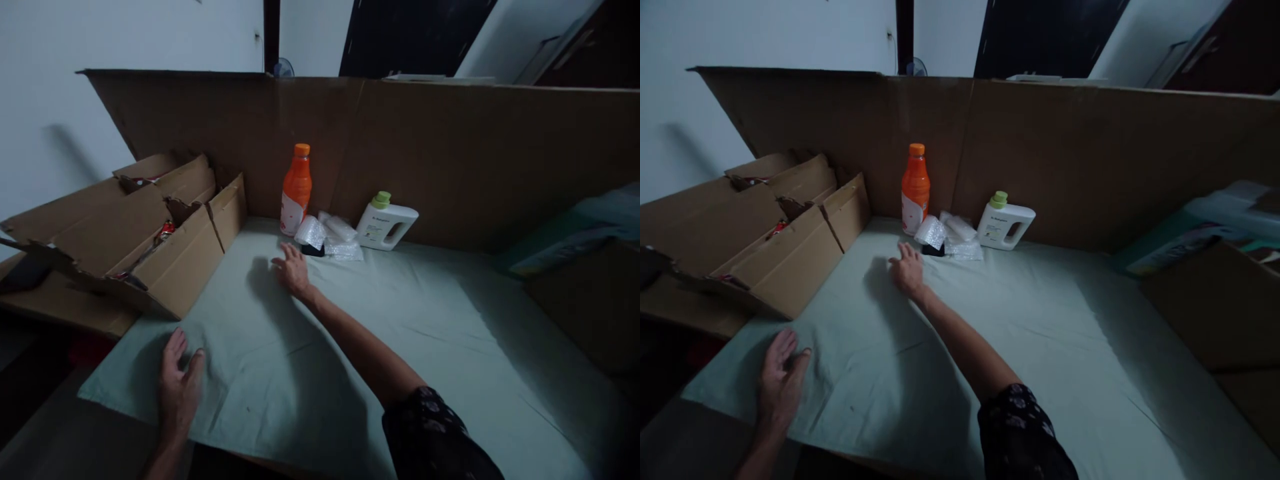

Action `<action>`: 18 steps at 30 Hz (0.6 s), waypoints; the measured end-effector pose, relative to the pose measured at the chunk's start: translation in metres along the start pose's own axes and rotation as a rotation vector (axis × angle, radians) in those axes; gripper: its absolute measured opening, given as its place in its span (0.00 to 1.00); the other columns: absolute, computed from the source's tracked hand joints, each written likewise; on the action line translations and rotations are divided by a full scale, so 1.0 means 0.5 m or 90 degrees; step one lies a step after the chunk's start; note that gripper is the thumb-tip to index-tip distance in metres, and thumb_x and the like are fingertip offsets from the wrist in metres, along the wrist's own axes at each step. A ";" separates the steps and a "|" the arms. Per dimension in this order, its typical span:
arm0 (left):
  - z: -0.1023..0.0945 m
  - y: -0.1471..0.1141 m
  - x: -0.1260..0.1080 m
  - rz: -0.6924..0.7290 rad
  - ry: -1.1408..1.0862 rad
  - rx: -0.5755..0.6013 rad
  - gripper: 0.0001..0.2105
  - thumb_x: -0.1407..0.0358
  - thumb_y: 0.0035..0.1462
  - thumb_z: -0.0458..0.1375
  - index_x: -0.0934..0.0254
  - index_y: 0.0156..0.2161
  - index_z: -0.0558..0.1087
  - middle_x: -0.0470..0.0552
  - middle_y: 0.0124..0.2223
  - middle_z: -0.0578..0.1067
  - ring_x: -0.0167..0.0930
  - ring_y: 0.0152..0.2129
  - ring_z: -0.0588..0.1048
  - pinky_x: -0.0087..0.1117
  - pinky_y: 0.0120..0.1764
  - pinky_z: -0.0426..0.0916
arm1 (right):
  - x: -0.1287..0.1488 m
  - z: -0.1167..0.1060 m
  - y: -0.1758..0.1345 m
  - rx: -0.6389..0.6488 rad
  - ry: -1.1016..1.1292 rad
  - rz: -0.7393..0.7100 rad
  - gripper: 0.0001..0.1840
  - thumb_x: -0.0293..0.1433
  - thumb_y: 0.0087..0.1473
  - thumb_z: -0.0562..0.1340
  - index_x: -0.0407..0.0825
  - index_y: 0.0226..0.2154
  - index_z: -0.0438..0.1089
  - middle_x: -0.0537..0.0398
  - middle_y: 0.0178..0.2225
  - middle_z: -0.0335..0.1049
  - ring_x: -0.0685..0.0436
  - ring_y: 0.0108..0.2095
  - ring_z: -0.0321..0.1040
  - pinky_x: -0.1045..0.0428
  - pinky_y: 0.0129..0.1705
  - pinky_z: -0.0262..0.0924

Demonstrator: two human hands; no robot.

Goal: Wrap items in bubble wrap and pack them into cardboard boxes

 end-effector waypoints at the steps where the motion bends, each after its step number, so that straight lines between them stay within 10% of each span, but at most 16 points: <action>1: -0.001 0.001 0.004 -0.002 0.013 0.004 0.32 0.54 0.55 0.60 0.61 0.63 0.63 0.63 0.64 0.67 0.49 0.63 0.65 0.54 0.64 0.60 | -0.031 -0.023 0.010 -0.013 -0.034 0.017 0.18 0.24 0.60 0.57 0.42 0.47 0.79 0.36 0.71 0.47 0.27 0.71 0.40 0.32 0.65 0.42; 12: -0.004 0.002 -0.043 0.119 0.160 0.003 0.19 0.51 0.55 0.57 0.61 0.47 0.75 0.60 0.59 0.71 0.50 0.58 0.69 0.56 0.62 0.61 | -0.155 -0.131 0.042 -0.076 -0.123 0.055 0.27 0.22 0.59 0.53 0.38 0.60 0.65 0.36 0.69 0.52 0.36 0.70 0.45 0.38 0.66 0.44; 18: -0.004 0.004 -0.046 0.128 0.161 0.008 0.19 0.51 0.54 0.57 0.62 0.44 0.75 0.60 0.58 0.71 0.47 0.57 0.70 0.51 0.61 0.64 | -0.277 -0.275 0.010 -0.333 0.435 0.106 0.34 0.38 0.55 0.59 0.47 0.62 0.61 0.44 0.64 0.61 0.39 0.61 0.61 0.44 0.58 0.61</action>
Point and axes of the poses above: each hand's wrist, its own y-axis towards the middle knuckle, its own z-axis out of the palm, x = y × z, the point moved 8 cm from there along y, towards the middle knuckle
